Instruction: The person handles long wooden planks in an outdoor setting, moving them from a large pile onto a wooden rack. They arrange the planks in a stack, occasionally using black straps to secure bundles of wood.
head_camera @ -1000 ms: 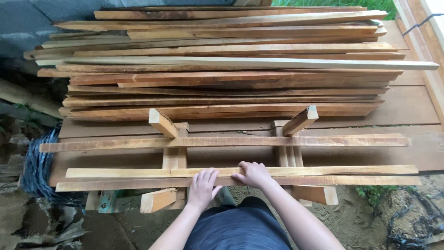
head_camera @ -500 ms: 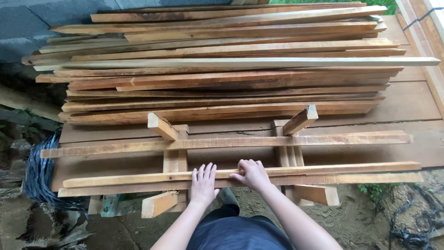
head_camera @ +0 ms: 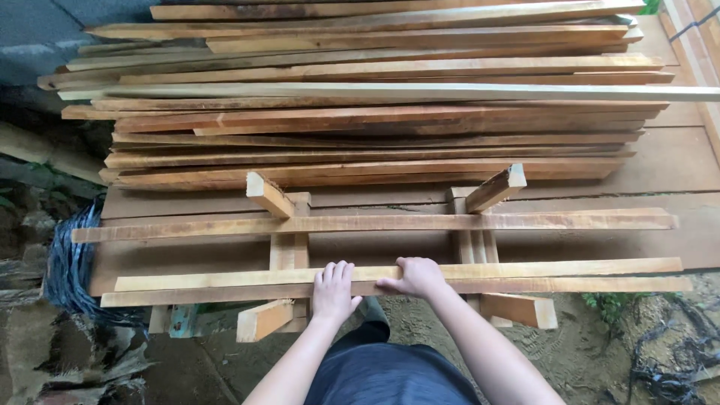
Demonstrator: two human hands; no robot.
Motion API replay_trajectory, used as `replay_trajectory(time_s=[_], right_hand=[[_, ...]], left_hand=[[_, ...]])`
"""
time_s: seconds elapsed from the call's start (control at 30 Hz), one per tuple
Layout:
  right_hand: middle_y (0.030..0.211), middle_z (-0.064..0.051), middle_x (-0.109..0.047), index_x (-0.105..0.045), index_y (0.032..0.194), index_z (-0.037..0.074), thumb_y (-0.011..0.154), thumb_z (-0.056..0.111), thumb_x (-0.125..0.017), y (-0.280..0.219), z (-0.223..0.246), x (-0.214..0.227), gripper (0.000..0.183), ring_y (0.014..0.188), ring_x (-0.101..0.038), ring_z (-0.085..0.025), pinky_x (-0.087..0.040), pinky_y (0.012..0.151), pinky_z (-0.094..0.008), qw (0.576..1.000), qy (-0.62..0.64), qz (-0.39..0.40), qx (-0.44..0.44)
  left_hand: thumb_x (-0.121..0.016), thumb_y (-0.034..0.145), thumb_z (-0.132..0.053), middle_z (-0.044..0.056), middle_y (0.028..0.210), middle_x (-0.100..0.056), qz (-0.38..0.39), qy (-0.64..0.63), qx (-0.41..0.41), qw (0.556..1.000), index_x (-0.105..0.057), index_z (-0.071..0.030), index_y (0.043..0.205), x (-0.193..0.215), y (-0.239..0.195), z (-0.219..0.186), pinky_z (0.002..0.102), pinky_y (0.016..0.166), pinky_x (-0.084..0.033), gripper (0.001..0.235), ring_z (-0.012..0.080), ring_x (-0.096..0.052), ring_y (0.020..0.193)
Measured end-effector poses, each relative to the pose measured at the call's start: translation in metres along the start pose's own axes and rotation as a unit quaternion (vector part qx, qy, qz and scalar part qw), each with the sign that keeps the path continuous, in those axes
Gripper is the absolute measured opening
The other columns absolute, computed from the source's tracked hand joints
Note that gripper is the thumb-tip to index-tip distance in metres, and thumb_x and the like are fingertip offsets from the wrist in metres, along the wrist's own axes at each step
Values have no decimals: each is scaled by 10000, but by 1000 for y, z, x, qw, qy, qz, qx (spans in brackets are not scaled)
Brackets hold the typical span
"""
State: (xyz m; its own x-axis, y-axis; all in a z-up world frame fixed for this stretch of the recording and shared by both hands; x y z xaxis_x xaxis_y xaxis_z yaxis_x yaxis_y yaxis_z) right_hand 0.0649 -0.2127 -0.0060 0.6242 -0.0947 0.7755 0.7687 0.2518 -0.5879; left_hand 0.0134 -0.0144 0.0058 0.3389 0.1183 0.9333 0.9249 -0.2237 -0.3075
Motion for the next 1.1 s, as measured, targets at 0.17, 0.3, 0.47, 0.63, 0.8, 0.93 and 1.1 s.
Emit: replay_trajectory(time_s=[0.17,0.3,0.47,0.63,0.8,0.93,1.1], right_hand=[[1020,-156,-763,-773,1073,104,608,974,-559,17,-2,13,1010,991,-732,-327,-581,883,-439,999,13,43,3],[1029,-161,-777,-844,951,73,528,1004,-559,17,-1,15,1062,1015,-745,-310,-581,930,-412,992,10,126,-21],[1007,-176,-772,-829,910,66,550,1014,-554,16,1,20,1051,1003,-745,-323,-581,923,-418,992,9,121,-13],[936,-179,-768,-821,884,74,586,1006,-549,9,0,11,1015,946,-744,-332,-587,887,-428,997,9,73,-6],[832,-165,-756,-790,781,91,596,998,-552,10,-1,13,956,840,-743,-332,-601,795,-451,1000,-3,-15,17],[806,-148,-762,-792,770,88,598,991,-553,9,0,14,950,823,-748,-321,-603,798,-433,1000,7,-15,20],[775,-138,-748,-781,760,92,597,976,-590,9,3,20,919,798,-740,-330,-601,763,-449,999,21,-31,27]], left_hand=[[-895,701,-397,77,1412,-485,11,-16,16,1000,-453,-110,1420,1,12,2,454,1090,-343,892,279,-415,1345],[-875,730,-388,76,1454,-462,64,-27,32,997,-431,-122,1447,3,11,0,466,1124,-326,885,283,-391,1384],[-847,770,-393,134,1506,-367,48,11,16,999,-327,-59,1492,-25,11,0,556,1161,-220,951,341,-299,1422],[-812,798,-420,137,1529,-317,50,25,-10,998,-271,-49,1518,-46,7,4,593,1165,-178,975,345,-252,1443],[-730,870,-443,142,1642,-137,76,22,-8,997,-120,-26,1573,-54,7,5,685,1190,-42,1020,379,-69,1534],[-690,906,-443,138,1686,-32,104,18,-2,994,-47,-33,1599,-45,5,4,698,1194,10,1030,387,14,1553],[-652,926,-428,126,1704,38,158,-4,8,987,1,-51,1608,-30,6,1,680,1215,40,1016,372,51,1570]])
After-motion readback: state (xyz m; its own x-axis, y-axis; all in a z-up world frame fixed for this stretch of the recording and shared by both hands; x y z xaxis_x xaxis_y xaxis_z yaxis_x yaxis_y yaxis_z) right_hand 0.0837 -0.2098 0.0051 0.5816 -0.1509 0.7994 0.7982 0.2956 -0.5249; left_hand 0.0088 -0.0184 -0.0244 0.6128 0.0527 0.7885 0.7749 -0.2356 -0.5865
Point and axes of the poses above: each hand's wrist, its own y-axis towards the middle knuckle, its own x-axis out of the back of the hand, z = x × y, the point moved 5 cm from there along y, towards the middle knuckle
